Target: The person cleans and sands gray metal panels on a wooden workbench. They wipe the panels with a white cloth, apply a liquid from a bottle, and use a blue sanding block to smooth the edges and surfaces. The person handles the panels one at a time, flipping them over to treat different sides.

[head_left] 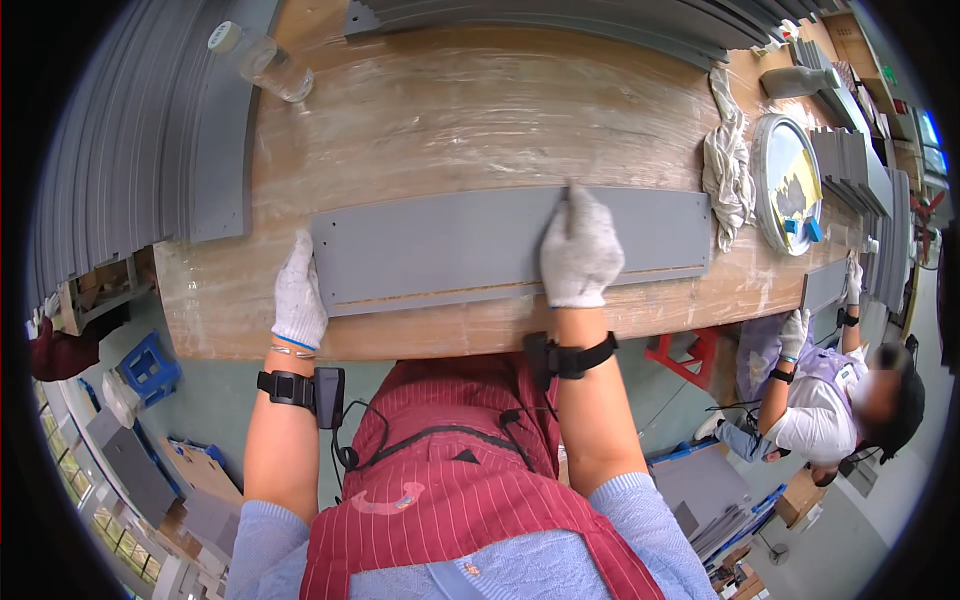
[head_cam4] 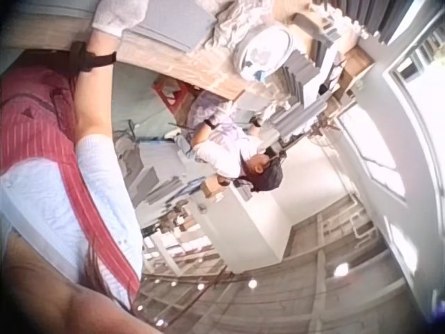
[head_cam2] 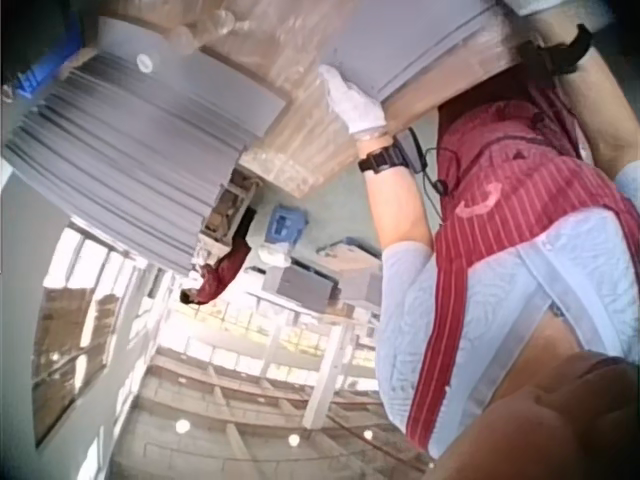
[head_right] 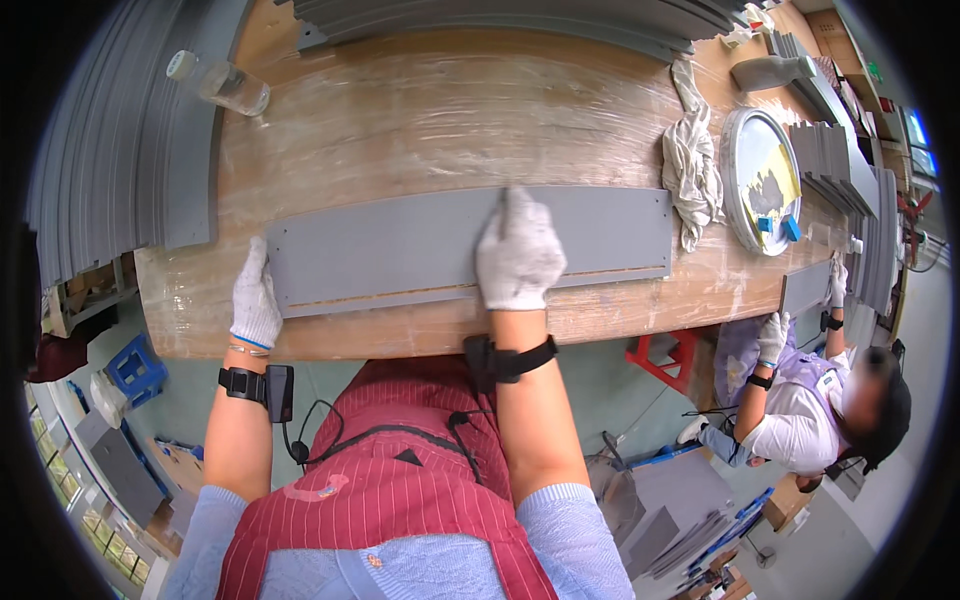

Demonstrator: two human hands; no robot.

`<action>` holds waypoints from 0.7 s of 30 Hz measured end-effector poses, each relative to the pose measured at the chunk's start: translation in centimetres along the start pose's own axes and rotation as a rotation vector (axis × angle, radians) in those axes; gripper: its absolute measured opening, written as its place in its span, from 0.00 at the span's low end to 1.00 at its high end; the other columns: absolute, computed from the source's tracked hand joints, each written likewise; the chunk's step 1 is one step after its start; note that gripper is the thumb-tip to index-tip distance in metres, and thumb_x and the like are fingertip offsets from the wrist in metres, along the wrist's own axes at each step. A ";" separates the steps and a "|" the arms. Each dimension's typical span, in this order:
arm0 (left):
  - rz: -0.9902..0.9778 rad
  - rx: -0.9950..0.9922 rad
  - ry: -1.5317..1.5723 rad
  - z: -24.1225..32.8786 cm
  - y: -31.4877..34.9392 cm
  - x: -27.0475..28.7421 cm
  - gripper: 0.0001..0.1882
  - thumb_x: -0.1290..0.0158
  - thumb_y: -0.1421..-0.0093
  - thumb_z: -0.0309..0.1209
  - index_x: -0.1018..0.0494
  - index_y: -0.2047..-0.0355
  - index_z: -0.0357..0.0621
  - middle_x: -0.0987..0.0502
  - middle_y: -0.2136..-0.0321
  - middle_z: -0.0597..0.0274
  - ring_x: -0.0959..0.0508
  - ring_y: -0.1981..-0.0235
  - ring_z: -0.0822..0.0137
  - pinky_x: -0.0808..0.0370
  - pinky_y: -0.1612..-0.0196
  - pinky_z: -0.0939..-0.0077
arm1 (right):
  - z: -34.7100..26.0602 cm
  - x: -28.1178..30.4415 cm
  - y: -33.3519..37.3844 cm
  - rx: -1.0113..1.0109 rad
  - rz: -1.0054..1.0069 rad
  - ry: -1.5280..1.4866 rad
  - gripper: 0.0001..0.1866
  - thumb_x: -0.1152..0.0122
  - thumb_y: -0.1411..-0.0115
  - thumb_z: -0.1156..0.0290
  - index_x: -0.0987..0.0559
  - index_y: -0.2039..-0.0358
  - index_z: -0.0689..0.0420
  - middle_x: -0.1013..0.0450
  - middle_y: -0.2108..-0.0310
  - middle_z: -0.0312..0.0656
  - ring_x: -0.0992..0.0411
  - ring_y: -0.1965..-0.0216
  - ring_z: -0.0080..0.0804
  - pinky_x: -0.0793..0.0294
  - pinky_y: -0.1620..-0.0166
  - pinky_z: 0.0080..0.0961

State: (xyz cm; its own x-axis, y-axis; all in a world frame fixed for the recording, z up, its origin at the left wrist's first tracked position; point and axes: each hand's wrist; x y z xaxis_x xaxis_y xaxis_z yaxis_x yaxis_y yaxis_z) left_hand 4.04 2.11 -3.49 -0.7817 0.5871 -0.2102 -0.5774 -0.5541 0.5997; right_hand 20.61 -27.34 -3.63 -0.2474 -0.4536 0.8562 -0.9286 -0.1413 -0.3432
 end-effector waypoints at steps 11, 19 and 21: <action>-0.322 0.218 0.255 1.3 0.1 1.9 0.51 0.62 0.30 0.67 0.44 0.31 0.26 0.30 0.38 0.40 0.28 0.38 0.52 0.31 0.34 0.59 | -3.1 0.7 3.8 0.157 -0.033 -0.188 0.14 0.34 0.42 0.75 0.16 0.55 0.52 0.20 0.67 0.45 0.21 0.71 0.43 0.19 0.67 0.36; -0.400 0.304 0.398 2.3 -0.1 2.4 0.53 0.67 0.31 0.70 0.46 0.29 0.29 0.30 0.38 0.41 0.27 0.38 0.52 0.29 0.35 0.57 | -16.9 0.2 10.2 0.648 -0.622 -0.339 0.14 0.37 0.43 0.68 0.21 0.54 0.49 0.25 0.73 0.40 0.24 0.76 0.42 0.24 0.70 0.43; -0.445 0.281 0.420 1.2 -0.7 3.7 0.56 0.63 0.35 0.73 0.46 0.29 0.30 0.29 0.38 0.42 0.26 0.38 0.52 0.27 0.37 0.55 | -15.4 -0.5 7.8 0.462 -0.378 -0.365 0.12 0.36 0.41 0.69 0.19 0.55 0.50 0.24 0.73 0.42 0.22 0.73 0.43 0.23 0.69 0.40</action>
State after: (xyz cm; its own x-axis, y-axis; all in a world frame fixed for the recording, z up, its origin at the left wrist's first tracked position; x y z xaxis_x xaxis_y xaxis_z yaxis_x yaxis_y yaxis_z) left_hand 1.83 5.39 -3.79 -0.5418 0.4129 -0.7321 -0.8267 -0.1042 0.5530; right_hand 9.17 -14.64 -0.77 0.2531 -0.5548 0.7926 -0.6998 -0.6706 -0.2460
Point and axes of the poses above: each hand's wrist, its own y-axis away from the middle knuckle, its own x-axis out of the back of the hand, z = x × y
